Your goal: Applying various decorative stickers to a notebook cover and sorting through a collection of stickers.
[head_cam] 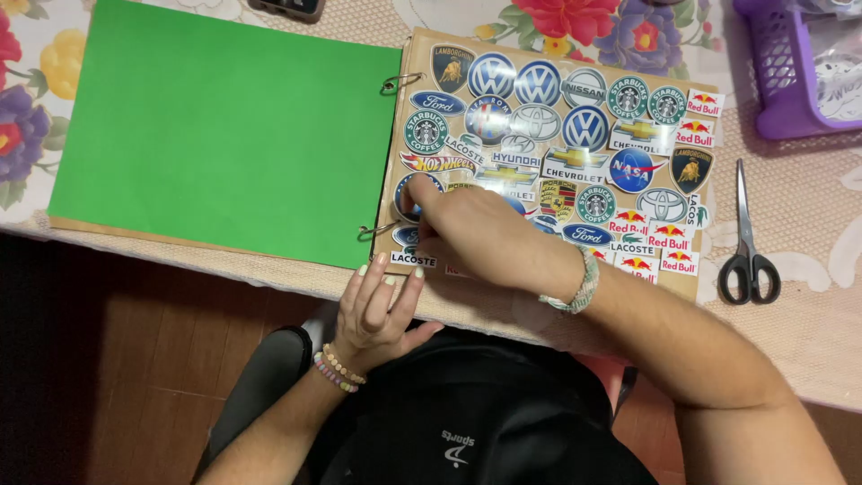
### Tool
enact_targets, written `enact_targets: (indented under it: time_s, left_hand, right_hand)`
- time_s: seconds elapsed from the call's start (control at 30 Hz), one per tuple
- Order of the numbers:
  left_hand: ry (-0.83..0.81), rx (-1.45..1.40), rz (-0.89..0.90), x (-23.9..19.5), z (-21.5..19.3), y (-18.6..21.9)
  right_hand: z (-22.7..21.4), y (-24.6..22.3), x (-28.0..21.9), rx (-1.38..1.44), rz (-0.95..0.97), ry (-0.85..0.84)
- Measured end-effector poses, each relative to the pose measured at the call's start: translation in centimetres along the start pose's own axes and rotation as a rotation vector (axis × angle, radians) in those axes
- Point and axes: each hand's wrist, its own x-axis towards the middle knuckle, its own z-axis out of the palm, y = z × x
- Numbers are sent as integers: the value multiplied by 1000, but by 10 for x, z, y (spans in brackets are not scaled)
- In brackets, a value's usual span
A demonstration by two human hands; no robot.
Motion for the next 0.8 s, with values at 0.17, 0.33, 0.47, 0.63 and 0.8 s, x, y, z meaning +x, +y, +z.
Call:
enact_targets:
  time_s: [0.17,0.33,0.47,0.63,0.8]
  left_hand:
    - [-5,6,-1,-2,0,1]
    - [-50,13,-4,-2,-3,3]
    - [-97,25,-16,3,-5,3]
    - [-164,20,-8,17,-17,1]
    - [-242,-248,-90,45,-30,-15]
  right_hand:
    - [16,7,4,-125,-16,42]
    - [30,15,3,-216,-9,69]
    - [16,16,-12,-145,-94,264]
    - [-7,26,-53,-151,-44,476]
    - [21,32,-74,-66,22,338]
